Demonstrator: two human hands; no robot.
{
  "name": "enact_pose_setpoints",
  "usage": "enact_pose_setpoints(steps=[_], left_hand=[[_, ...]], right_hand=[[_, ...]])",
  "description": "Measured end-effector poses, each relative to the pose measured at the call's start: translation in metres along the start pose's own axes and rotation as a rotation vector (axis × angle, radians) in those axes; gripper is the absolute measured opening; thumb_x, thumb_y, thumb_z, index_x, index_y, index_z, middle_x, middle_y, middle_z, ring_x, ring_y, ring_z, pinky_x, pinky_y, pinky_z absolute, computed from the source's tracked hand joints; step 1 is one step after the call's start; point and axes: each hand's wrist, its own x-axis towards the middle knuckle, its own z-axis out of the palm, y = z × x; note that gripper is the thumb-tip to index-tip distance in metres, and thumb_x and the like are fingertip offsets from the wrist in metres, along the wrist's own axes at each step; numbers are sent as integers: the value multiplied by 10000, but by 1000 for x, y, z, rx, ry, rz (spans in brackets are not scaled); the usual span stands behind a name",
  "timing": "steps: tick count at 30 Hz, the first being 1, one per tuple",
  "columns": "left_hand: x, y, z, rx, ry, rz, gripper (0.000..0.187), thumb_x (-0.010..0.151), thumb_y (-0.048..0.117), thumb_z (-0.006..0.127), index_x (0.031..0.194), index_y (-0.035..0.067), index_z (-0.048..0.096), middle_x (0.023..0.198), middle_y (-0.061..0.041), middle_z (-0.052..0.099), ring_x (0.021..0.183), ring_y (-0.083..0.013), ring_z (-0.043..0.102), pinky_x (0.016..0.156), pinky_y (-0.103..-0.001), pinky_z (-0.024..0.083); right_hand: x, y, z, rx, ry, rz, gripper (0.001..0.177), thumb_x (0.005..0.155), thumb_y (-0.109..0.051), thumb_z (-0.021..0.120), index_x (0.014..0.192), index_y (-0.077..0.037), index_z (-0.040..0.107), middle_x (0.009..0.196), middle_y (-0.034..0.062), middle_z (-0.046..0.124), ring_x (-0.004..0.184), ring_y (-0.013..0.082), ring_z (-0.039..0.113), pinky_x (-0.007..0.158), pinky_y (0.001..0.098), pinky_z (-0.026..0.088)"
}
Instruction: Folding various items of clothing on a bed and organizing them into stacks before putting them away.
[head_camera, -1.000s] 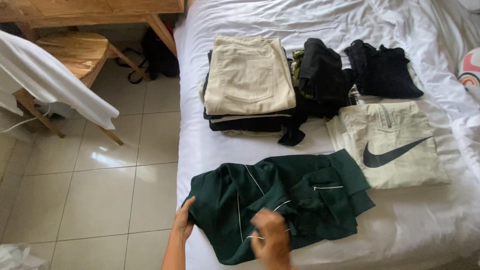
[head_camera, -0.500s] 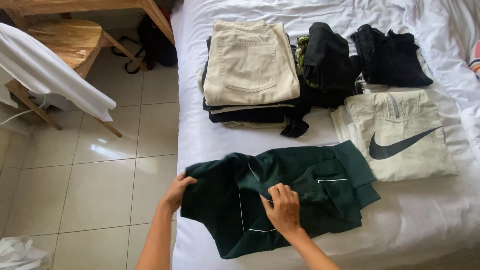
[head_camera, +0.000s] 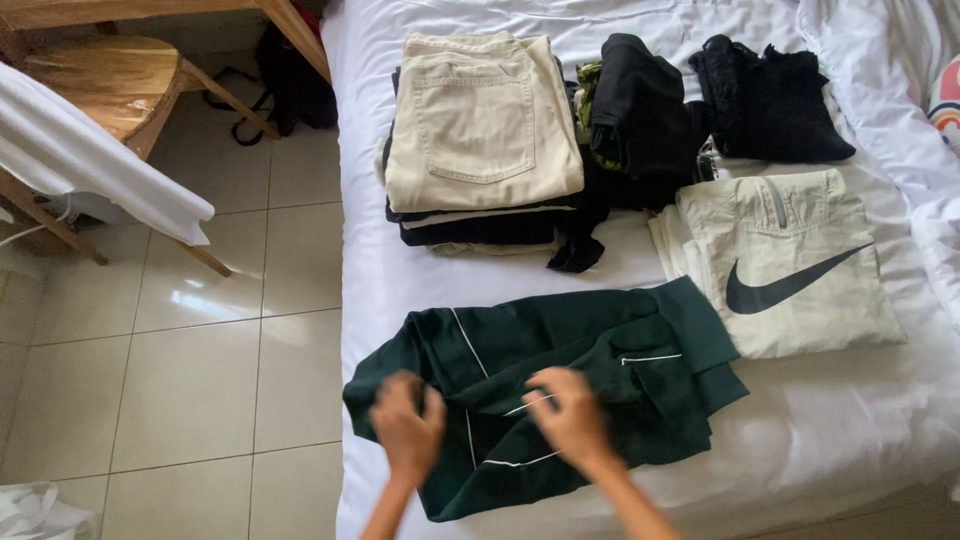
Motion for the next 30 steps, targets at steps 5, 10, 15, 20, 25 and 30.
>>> enact_pose_setpoints(steps=[5,10,15,20,25,30], left_hand=[[-65,46,20,0,-500,-241,413,840,552,678,1061,204,649,832,25,742,796,-223,713,786,-426,485],[-71,70,41,-85,-698,-462,578,807,584,742,1241,224,614,1054,30,720,961,-175,695,804,-359,552],[-61,62,83,-684,-273,-965,587,766,360,846,1176,5,622,925,-135,747,774,-203,717,733,-310,573],[-11,62,77,-937,-113,-1241,454,792,405,821,1083,107,640,825,-78,628,649,-207,574,511,-322,414],[33,47,74,-769,-64,-1211,1128,697,429,835,1587,-9,298,1570,-187,463,1412,-274,500,1160,-354,422],[78,22,80,-1021,-22,-1192,1025,717,286,831,1572,5,341,1461,-239,567,1281,-317,606,1045,-442,535]], right_hand=[[53,92,-76,-319,-123,81,485,843,-286,748,1297,-186,611,1350,62,588,1302,281,490,1076,478,435],[90,103,-112,-560,-611,105,872,832,-308,680,1602,-294,271,1716,-28,169,1608,255,51,1181,642,241],[103,100,-133,-832,-747,-21,722,809,-459,755,1437,-207,503,1283,15,588,1285,249,473,1274,599,103],[77,106,-149,-594,-621,-532,280,602,-203,786,824,-143,626,945,44,594,903,273,557,759,432,461],[40,91,-169,-439,-875,-556,334,720,-118,837,754,-123,505,1007,50,510,844,231,499,528,365,434],[71,101,-206,-315,-395,129,297,879,-439,697,1011,-178,752,1023,-8,736,923,151,713,823,310,570]])
